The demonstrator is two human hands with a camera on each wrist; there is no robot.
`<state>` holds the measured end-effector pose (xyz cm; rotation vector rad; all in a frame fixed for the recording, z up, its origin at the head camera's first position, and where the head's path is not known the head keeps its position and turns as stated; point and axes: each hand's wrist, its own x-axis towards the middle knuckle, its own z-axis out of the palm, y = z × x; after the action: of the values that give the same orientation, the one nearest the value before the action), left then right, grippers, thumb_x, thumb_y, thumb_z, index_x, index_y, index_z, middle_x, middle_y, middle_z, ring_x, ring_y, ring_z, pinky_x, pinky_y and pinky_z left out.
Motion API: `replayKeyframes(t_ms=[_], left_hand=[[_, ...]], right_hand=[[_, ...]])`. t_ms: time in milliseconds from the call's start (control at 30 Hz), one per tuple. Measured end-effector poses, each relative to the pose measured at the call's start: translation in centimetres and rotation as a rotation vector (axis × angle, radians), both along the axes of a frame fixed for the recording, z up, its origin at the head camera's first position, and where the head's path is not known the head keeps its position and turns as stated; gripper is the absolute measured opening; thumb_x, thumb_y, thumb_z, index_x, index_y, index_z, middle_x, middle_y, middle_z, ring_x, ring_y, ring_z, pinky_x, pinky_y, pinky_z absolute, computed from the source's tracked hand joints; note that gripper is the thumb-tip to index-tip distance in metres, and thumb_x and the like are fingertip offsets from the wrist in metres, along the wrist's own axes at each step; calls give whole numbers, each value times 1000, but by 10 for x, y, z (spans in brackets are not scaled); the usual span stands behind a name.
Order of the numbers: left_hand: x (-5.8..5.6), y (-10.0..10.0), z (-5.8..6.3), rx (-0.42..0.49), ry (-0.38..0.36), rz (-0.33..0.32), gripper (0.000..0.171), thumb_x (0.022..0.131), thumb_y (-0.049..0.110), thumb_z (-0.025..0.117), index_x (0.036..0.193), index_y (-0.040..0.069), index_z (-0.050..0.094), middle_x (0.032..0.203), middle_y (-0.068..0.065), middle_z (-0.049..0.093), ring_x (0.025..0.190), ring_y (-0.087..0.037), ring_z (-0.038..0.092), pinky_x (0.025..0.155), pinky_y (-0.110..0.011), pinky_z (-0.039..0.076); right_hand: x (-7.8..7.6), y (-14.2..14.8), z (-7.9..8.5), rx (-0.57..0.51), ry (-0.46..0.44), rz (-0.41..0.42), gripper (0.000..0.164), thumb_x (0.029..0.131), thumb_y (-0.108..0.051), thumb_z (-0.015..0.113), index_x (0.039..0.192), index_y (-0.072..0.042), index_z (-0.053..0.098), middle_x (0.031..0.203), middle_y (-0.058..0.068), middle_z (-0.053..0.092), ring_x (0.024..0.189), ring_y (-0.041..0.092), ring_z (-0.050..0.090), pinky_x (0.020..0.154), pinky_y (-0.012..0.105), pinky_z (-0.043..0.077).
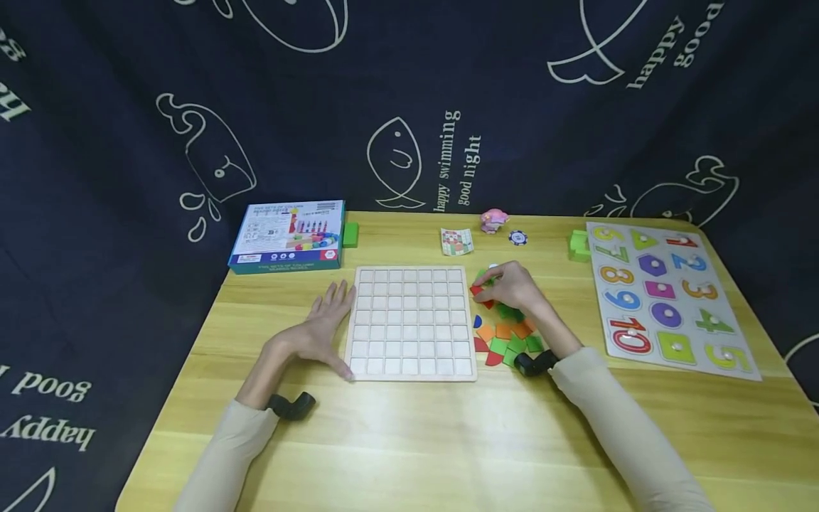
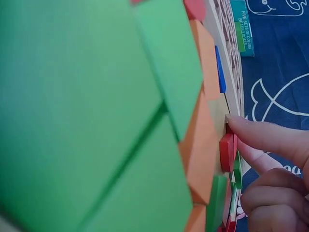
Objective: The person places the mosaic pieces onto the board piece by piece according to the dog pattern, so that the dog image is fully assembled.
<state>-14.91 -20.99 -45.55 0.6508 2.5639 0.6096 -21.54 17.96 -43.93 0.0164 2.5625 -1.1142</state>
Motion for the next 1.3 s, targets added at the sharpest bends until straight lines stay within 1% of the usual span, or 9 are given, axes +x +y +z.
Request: replayKeyframes(t_ms=[200,367,633,700,933,967,1100,1200,1300], left_hand=[[4,4,1,-61,33,-3,160,41,67,86,154,7,-10,160,-18,-22,147,-39,-21,120,-60,-7],[6,7,2,-77,40,-2,159,43,69,85,154,7,-11,160,-19,-21,147,-40,-20,119,-61,-7],[10,9,4,-95,21,4,159,44,70,84,154,8,-13,159,-18,-24,147,-40,-22,118,-62,-9],[11,9,5,-100,13,7,159,44,70,84,154,8,-13,159,-18,-24,147,-40,-22,118,-62,-9],[11,11,4,-95,22,2,158,45,70,84,154,8,-13,159,-18,-23,147,-40,-22,118,-63,-9],[10,11,3,-103,27,2,158,44,71,83,154,9,-13,159,-18,-23,147,-39,-22,118,-62,-9],[10,12,1,-98,40,0,158,44,72,83,154,9,-13,160,-17,-23,147,-39,-21,118,-62,-8],[10,11,2,-91,39,5,158,44,72,83,154,9,-12,160,-17,-22,147,-39,-21,119,-62,-8],[11,10,3,-89,25,14,158,45,71,84,154,10,-13,160,-16,-23,147,-38,-22,119,-61,-9]], right_hand=[[2,2,-4,66,84,48,28,78,-24,81,100,-9,74,66,0,50,49,12,33,47,23,29],[3,4,-6,77,127,62,29,83,-29,76,102,-7,71,54,-4,41,50,14,37,48,24,30],[4,-12,11,-67,106,85,27,85,-28,74,105,-10,72,54,-2,31,46,14,28,43,25,21],[1,-26,18,-103,84,99,24,85,-27,75,103,-11,72,56,0,29,47,15,25,43,25,20],[-16,-93,26,-166,12,88,20,82,-24,77,98,-12,73,56,-2,51,50,9,31,45,23,25],[-18,-102,25,-171,-5,82,20,81,-23,78,97,-12,73,51,-4,41,46,10,30,44,23,25],[-24,-126,19,-154,-15,53,21,79,-19,79,94,-6,73,77,0,62,62,12,46,53,22,35],[-27,-136,13,-135,8,24,20,77,-16,81,92,-4,72,97,7,65,76,16,51,61,23,40],[-30,-143,6,-112,16,19,21,76,-16,82,91,-5,72,101,10,67,79,18,54,63,24,42]])
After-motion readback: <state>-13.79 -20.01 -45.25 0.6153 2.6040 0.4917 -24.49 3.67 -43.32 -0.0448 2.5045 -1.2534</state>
